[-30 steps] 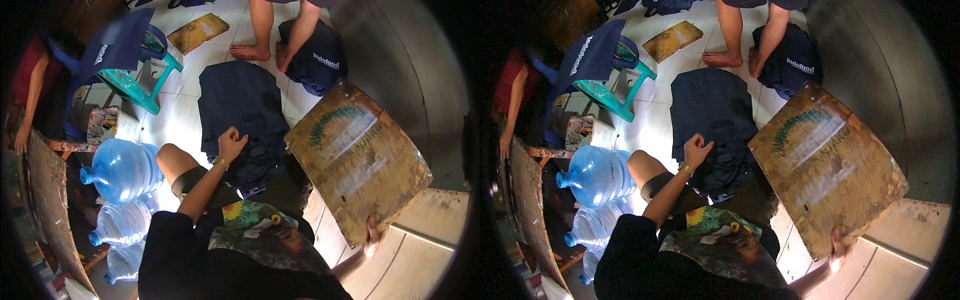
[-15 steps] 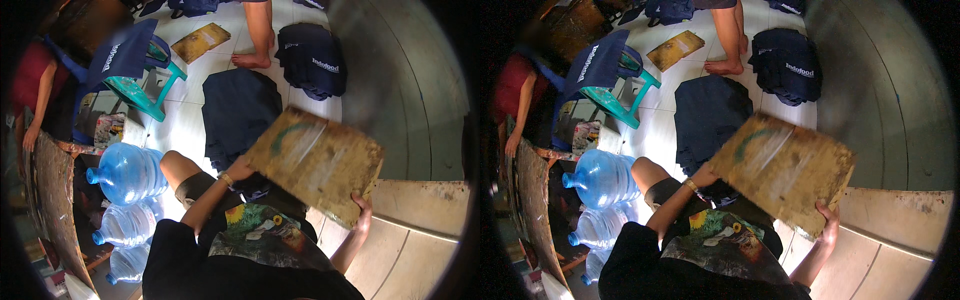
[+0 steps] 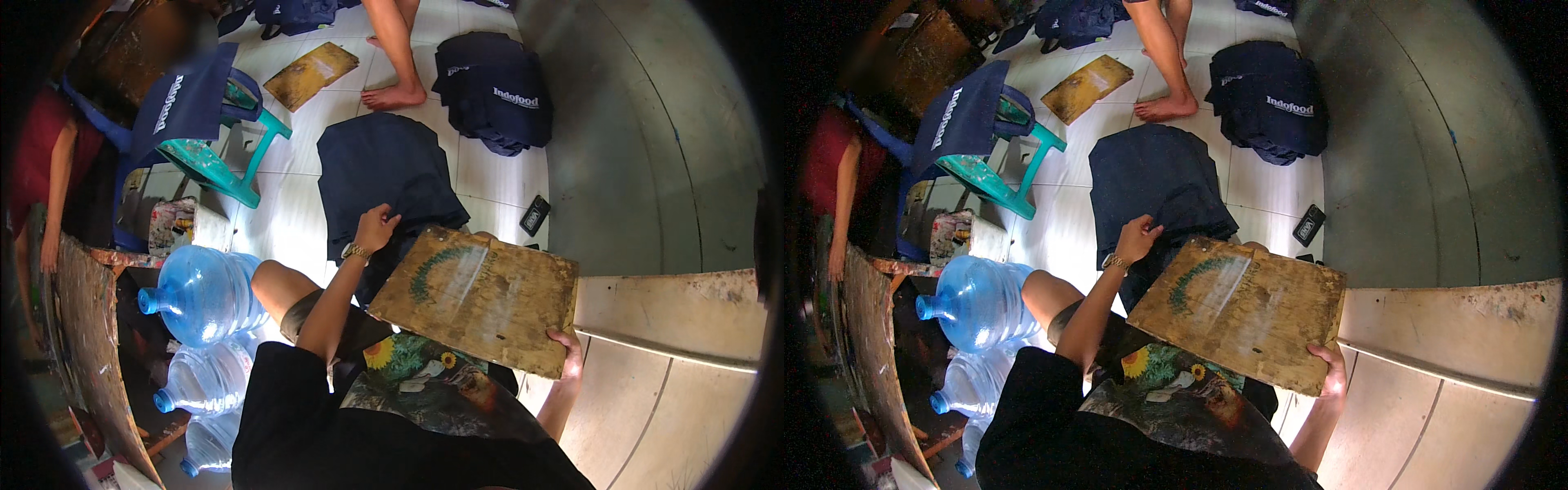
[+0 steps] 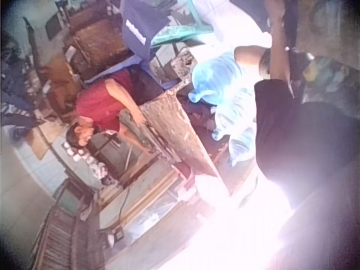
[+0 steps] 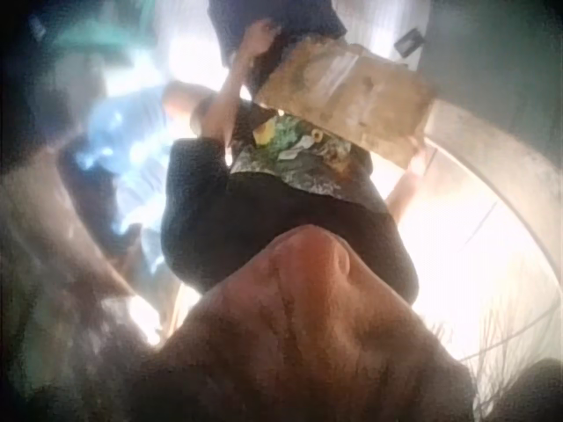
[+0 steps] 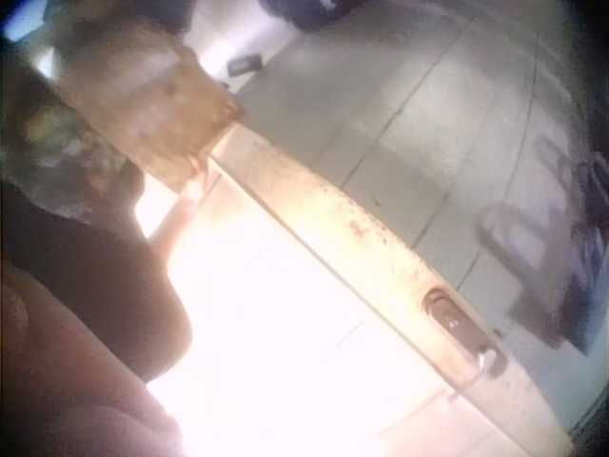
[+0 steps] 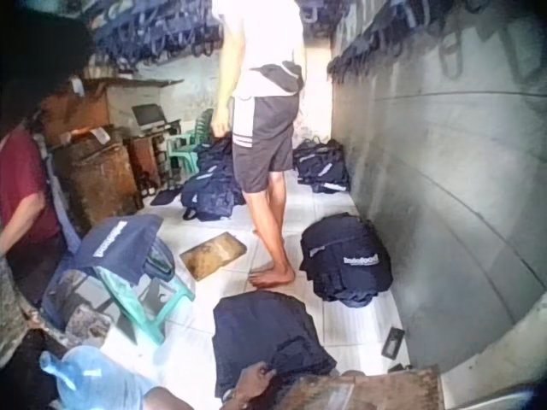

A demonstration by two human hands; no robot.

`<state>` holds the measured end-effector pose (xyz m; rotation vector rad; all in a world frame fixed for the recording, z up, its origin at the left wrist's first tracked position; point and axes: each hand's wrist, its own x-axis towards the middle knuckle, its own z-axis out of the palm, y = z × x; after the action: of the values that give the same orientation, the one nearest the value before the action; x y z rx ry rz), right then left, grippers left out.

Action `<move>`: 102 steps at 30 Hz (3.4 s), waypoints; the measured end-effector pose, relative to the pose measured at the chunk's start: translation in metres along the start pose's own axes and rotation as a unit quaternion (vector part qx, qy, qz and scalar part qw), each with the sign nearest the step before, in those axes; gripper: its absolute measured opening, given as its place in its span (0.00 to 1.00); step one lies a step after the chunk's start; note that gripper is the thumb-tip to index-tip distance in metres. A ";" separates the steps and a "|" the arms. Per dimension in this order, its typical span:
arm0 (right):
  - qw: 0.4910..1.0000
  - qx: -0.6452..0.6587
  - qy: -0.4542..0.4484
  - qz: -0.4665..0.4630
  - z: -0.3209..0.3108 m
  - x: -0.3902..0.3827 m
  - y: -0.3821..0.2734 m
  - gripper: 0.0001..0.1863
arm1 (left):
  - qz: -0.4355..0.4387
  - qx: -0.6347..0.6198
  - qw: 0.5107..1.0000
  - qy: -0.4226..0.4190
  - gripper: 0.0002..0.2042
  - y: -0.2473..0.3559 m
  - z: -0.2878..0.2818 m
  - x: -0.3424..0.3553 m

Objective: The person prepares tote bags for printing by inserting a wooden board into each bag, smoothing the fabric by hand, and handing the assembly to a colleague at a screen-printing station.

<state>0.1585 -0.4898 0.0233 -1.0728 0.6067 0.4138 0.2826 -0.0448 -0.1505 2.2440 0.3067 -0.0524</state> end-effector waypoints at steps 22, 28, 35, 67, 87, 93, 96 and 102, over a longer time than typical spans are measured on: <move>0.991 -0.071 -0.104 0.039 -0.015 0.119 0.067 0.27 | -0.305 0.047 0.939 0.150 0.24 -0.063 -0.027 -0.045; 0.991 -0.062 -0.116 0.039 0.003 0.122 0.071 0.25 | -0.305 -0.147 0.936 0.097 0.15 -0.096 -0.003 -0.049; 0.998 -0.008 -0.067 -0.016 0.014 0.118 0.078 0.27 | -0.273 -0.404 0.871 0.068 0.11 -0.110 0.001 -0.047; 0.907 -0.260 -0.331 0.001 0.210 0.194 0.034 0.18 | -0.140 -0.370 0.912 0.109 0.17 -0.020 -0.122 -0.164; 0.721 -0.216 -0.447 -0.483 0.307 0.126 0.049 0.16 | -0.051 -0.398 0.877 0.265 0.27 0.086 -0.137 -0.364; 0.737 -0.220 -0.565 -0.299 0.376 0.050 0.033 0.20 | -0.013 -0.484 0.793 0.370 0.34 0.134 -0.136 -0.392; 0.640 -0.243 -0.679 -0.264 0.413 0.057 0.003 0.22 | -0.001 -0.444 0.785 0.433 0.34 0.136 -0.153 -0.423; 0.621 -0.367 -0.689 -0.071 0.648 0.009 0.068 0.37 | 0.055 -0.393 0.716 0.574 0.34 0.137 -0.183 -0.481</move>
<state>0.2921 0.1249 0.1917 -1.1746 -1.1480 1.2258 -0.1634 -0.0856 0.1384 1.1524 0.6772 1.3314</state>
